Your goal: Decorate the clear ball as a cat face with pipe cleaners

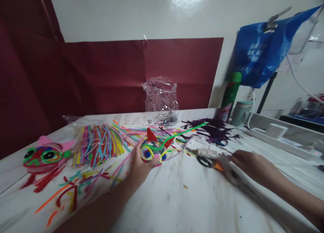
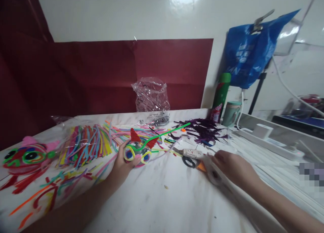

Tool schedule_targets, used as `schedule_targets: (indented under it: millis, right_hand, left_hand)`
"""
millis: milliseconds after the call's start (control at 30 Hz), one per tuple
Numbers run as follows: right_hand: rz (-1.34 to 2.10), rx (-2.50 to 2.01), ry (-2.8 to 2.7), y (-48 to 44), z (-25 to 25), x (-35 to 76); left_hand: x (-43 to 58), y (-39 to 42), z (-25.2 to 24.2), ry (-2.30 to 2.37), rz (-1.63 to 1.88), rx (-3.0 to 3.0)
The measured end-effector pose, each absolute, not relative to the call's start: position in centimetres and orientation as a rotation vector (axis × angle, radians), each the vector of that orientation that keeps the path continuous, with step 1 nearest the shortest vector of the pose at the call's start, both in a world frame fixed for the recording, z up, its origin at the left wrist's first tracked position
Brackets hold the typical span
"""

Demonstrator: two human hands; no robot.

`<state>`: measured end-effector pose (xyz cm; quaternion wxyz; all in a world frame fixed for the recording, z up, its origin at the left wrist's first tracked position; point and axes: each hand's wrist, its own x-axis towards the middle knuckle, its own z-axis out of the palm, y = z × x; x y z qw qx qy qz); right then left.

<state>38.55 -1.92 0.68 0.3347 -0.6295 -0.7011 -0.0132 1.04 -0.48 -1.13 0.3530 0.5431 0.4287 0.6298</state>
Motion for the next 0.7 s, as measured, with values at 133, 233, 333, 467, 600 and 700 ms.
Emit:
schedule_targets:
  millis: [133, 233, 333, 467, 600, 700]
  right_hand:
    - [-0.290, -1.009, -2.004, -3.7, 4.3, 32.4]
    - [-0.375, -0.646, -2.151, -3.9, 6.0, 26.7]
    - [-0.346, -0.593, -2.244, -3.3, 5.8, 23.0]
    - [-0.183, -0.696, -2.231, -2.3, 4.2, 21.5]
    - [0.069, -0.752, -2.220, -2.1, 3.6, 21.3]
    - [0.136, -0.829, -2.199, -2.1, 3.7, 21.1]
  left_hand:
    - [1.3, -0.9, -1.2, 1.115, 1.593, 1.499]
    - [1.7, -1.5, -0.9, 1.114, 1.562, 1.590]
    - [2.0, -2.2, -0.3, 1.107, 1.518, 1.668]
    - [2.1, -2.4, 0.1, 1.077, 1.498, 1.700]
    - [2.1, -2.3, 0.1, 1.094, 1.485, 1.672]
    - [2.2, -2.3, 0.1, 1.104, 1.475, 1.662]
